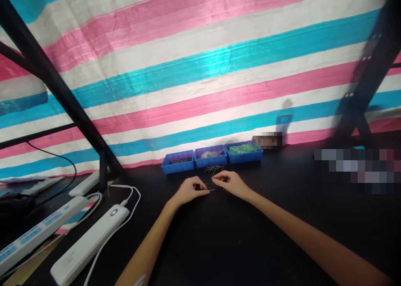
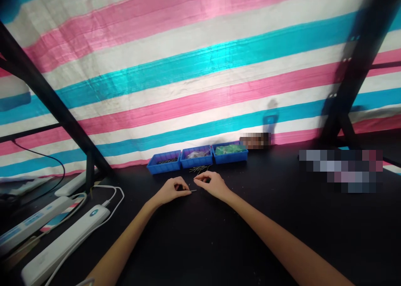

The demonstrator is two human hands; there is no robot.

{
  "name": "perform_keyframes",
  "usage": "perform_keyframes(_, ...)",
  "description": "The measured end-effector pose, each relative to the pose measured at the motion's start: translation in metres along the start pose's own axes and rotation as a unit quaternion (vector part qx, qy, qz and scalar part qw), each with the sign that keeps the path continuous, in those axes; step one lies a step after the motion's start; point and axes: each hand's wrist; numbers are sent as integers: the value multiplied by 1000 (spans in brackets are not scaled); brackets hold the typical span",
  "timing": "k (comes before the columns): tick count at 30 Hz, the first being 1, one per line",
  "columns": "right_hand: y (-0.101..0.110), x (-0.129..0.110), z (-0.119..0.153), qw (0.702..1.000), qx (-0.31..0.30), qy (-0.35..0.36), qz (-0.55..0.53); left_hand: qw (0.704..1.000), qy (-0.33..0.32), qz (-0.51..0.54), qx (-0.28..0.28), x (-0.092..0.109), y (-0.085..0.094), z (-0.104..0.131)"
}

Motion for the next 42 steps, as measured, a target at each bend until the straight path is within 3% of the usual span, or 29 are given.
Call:
perform_keyframes(4, 0, 0, 0, 1000, -12, 11, 27, 994, 24, 12, 102, 1, -16, -4)
perform_keyframes(12, 1, -1, 0, 1000, 3, -2, -1, 980, 49, 93, 168, 8, -23, -7)
perform_keyframes(30, 1, 1, -4, 992, 17, -7, -128, 978, 30, 91, 185, 15, -31, -6)
perform_keyframes(36, -1, 2, -4, 994, 31, 7, -106, 974, 21, 77, 210, 22, -30, -4)
perform_keyframes(42, -4, 0, -1, 999, -13, 22, -46, 969, 18, 83, 232, 26, -32, -5)
Point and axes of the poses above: each hand's wrist, its own z-axis away from the middle knuckle, its own y-axis out of the back of the hand, x = y × z, and after that the axes turned 2 degrees about -z, right-handed
